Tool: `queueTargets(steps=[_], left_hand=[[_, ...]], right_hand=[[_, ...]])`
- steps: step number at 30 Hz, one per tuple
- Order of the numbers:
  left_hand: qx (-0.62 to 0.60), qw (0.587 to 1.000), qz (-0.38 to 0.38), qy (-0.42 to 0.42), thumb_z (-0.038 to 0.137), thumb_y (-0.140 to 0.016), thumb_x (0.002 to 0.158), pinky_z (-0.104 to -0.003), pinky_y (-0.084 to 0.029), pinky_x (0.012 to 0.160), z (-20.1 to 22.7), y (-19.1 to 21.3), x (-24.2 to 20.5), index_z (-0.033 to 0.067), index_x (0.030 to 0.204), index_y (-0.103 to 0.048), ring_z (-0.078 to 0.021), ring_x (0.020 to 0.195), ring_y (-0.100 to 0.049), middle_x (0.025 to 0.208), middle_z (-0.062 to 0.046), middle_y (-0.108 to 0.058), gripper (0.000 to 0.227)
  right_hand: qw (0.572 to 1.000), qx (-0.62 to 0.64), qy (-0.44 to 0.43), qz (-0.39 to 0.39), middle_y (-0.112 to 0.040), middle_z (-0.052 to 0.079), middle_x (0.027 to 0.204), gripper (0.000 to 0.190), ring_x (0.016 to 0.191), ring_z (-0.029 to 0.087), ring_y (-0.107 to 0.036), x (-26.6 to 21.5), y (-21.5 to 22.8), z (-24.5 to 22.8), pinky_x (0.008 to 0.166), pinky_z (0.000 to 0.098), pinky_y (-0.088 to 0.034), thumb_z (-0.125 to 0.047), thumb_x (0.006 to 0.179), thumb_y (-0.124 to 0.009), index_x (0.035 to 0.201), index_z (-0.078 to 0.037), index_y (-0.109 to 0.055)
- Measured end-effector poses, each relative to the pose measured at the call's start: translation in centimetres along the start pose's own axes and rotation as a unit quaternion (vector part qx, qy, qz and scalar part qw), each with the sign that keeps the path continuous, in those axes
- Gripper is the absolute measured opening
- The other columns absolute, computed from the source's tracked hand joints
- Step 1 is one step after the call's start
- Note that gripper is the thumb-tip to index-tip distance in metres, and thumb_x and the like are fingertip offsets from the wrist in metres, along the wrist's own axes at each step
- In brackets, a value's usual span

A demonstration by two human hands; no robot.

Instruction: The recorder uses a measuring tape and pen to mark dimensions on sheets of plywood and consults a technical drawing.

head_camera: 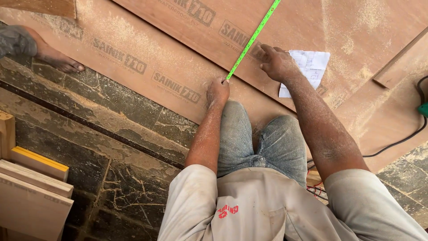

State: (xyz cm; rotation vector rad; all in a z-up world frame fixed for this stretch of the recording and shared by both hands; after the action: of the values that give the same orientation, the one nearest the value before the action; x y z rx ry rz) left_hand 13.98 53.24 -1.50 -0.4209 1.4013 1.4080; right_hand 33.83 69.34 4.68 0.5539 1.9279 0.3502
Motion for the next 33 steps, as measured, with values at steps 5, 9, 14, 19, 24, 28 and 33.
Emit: queueTargets(steps=[5,9,14,19,24,28,33], left_hand=[[0.006,1.000,-0.023,0.013,0.034,-0.062,0.099,-0.049,-0.054,0.093,0.3,0.5,-0.2,0.0134,0.115,-0.073,-0.0338,0.106,-0.071,0.112,-0.015,-0.075,0.029],[0.005,1.000,-0.018,-0.004,0.033,-0.063,0.099,-0.049,-0.054,0.092,-0.3,-0.4,0.5,0.0128,0.114,-0.073,-0.0345,0.104,-0.071,0.111,-0.015,-0.075,0.028],[0.004,1.000,-0.023,0.000,0.034,-0.062,0.099,-0.049,-0.054,0.092,0.0,0.1,0.2,0.0130,0.115,-0.072,-0.0335,0.104,-0.071,0.109,-0.015,-0.075,0.028],[0.010,0.999,-0.036,0.003,0.035,-0.060,0.101,-0.049,-0.054,0.090,0.0,0.0,0.2,0.0115,0.113,-0.071,-0.0318,0.100,-0.072,0.105,-0.014,-0.075,0.028],[0.007,0.999,-0.045,0.010,0.035,-0.058,0.102,-0.048,-0.055,0.089,0.8,0.7,-0.6,0.0121,0.113,-0.071,-0.0308,0.099,-0.073,0.104,-0.014,-0.075,0.028],[0.008,1.000,-0.021,-0.012,0.033,-0.061,0.101,-0.049,-0.055,0.090,0.3,0.4,-0.2,0.0113,0.115,-0.072,-0.0338,0.102,-0.070,0.109,-0.016,-0.074,0.028],[-0.002,0.999,-0.036,0.003,0.033,-0.059,0.101,-0.048,-0.055,0.090,0.4,0.4,-0.3,0.0117,0.115,-0.071,-0.0306,0.102,-0.071,0.107,-0.014,-0.074,0.028]], right_hand=[[1.000,-0.025,-0.001,-0.011,-0.054,0.018,0.139,0.072,0.128,0.035,-0.058,1.7,-1.2,-1.1,0.108,0.0498,-0.050,-0.028,0.098,-0.071,0.160,-0.020,-0.035],[0.998,-0.054,-0.028,-0.017,-0.049,0.016,0.140,0.072,0.129,0.035,-0.055,1.6,-0.9,-1.8,0.106,0.0506,-0.050,-0.028,0.097,-0.071,0.159,-0.028,-0.035],[0.996,-0.088,-0.004,-0.021,-0.048,0.016,0.140,0.068,0.130,0.037,-0.054,1.8,-2.2,-2.0,0.107,0.0512,-0.051,-0.030,0.098,-0.071,0.158,-0.030,-0.039],[0.994,-0.102,0.002,-0.024,-0.046,0.016,0.141,0.070,0.132,0.038,-0.050,1.4,-3.4,-2.3,0.106,0.0522,-0.050,-0.029,0.095,-0.073,0.157,-0.030,-0.040],[0.993,-0.112,0.019,-0.015,-0.047,0.016,0.143,0.068,0.134,0.039,-0.049,1.1,-3.9,-2.2,0.105,0.0522,-0.051,-0.031,0.097,-0.073,0.156,-0.031,-0.041],[0.994,-0.108,0.017,-0.025,-0.050,0.013,0.143,0.068,0.134,0.036,-0.052,0.5,-4.0,-2.8,0.108,0.0506,-0.052,-0.029,0.097,-0.072,0.158,-0.032,-0.041],[0.989,-0.147,0.014,-0.029,-0.051,0.016,0.143,0.071,0.129,0.037,-0.054,0.3,-4.3,-3.1,0.101,0.0524,-0.053,-0.033,0.095,-0.072,0.157,-0.031,-0.037]])
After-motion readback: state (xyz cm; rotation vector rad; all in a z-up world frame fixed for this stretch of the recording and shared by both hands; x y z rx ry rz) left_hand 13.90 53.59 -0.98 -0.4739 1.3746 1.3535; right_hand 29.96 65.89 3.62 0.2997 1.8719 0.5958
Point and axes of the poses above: each hand's wrist, its own x-axis towards the middle knuckle, its own y-axis out of the back of the hand, z = x × y, the point moved 4 cm from there along x, towards the middle knuckle
